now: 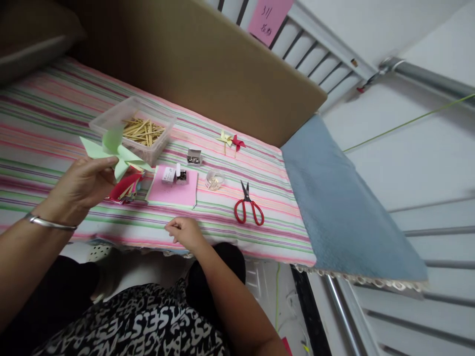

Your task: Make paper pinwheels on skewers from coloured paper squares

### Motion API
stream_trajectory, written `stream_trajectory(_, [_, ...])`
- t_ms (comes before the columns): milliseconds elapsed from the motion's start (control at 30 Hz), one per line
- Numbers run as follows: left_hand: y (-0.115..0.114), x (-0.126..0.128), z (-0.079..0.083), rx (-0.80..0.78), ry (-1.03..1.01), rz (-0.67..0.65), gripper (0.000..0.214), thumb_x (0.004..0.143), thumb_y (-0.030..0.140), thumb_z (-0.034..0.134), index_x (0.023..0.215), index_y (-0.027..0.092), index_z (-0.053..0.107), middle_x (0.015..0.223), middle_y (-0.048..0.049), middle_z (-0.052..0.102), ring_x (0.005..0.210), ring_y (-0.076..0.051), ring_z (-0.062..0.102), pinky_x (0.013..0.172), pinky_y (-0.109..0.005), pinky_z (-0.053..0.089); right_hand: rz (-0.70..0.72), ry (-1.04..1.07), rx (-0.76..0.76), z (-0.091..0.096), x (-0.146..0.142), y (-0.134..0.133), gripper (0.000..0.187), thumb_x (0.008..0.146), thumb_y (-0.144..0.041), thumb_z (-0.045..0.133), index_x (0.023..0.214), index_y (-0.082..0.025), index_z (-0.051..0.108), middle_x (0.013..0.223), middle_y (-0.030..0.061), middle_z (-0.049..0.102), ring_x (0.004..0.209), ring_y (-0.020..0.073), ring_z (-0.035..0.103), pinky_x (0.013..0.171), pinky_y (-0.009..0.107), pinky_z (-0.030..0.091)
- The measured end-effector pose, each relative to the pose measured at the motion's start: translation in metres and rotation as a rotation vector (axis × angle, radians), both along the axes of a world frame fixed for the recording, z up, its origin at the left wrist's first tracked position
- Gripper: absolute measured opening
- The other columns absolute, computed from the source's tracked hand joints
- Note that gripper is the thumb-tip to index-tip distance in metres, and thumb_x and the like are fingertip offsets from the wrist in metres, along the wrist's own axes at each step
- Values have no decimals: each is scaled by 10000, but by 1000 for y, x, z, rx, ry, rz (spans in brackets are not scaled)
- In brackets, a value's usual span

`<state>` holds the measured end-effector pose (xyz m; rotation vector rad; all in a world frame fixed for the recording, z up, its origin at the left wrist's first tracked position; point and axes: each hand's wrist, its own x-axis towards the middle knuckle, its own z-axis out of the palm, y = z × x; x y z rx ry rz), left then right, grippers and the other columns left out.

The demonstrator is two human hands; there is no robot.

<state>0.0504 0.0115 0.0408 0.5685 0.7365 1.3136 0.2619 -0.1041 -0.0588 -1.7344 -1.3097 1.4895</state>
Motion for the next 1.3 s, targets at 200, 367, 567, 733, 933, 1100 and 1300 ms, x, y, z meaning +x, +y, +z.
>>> stream_trajectory(200, [-19, -10, -1, 17, 106, 24, 106, 582, 143, 787, 621, 117, 692, 631, -38, 728, 592, -132, 650, 630, -208, 540, 50, 34, -84, 1, 0, 16, 92, 862, -211, 571, 780, -179, 598, 524, -70, 556, 366, 63, 545, 360, 138, 409])
stream_trajectory(367, [-52, -10, 45, 65, 176, 47, 95, 607, 128, 747, 696, 139, 716, 690, -39, 735, 629, -143, 649, 652, -225, 555, 86, 73, -115, 11, 2, 21, 108, 888, -189, 551, 782, -172, 554, 481, -71, 552, 360, 77, 568, 355, 136, 428])
stream_trajectory(567, [-74, 6, 80, 136, 148, 83, 47, 655, 95, 661, 663, 127, 694, 663, -48, 704, 614, -141, 625, 620, -243, 555, 111, 116, -115, 11, 6, 23, 80, 911, -181, 532, 832, -178, 528, 449, -82, 546, 349, 78, 570, 348, 123, 426])
stream_trajectory(733, [-80, 22, 76, 147, 132, 75, 120, 711, 55, 580, 668, 102, 683, 581, -30, 655, 550, -119, 587, 581, -239, 529, 113, 152, -97, 6, 10, 24, 73, 915, -179, 525, 844, -188, 515, 457, -83, 556, 338, 94, 572, 322, 140, 415])
stream_trajectory(933, [-79, 15, 71, 121, 133, 113, 160, 721, 46, 549, 650, 131, 665, 625, -19, 677, 599, -127, 608, 646, -276, 535, 106, 148, -104, 8, 12, 25, 58, 922, -186, 521, 864, -184, 521, 454, -80, 559, 329, 93, 564, 302, 139, 395])
stream_trajectory(1100, [-75, 4, 65, 128, 187, 126, 134, 732, 95, 570, 652, 158, 657, 602, -9, 655, 596, -125, 584, 656, -272, 524, 109, 137, -123, 11, 12, 25, 62, 928, -200, 529, 870, -179, 529, 471, -74, 577, 332, 84, 560, 306, 138, 391])
stream_trajectory(1300, [-76, 11, 65, 70, 199, 112, 153, 729, 66, 567, 646, 168, 646, 627, -8, 645, 633, -129, 590, 646, -251, 508, 116, 123, -118, 13, 13, 25, 73, 931, -202, 529, 864, -174, 538, 476, -69, 579, 338, 72, 552, 316, 133, 395])
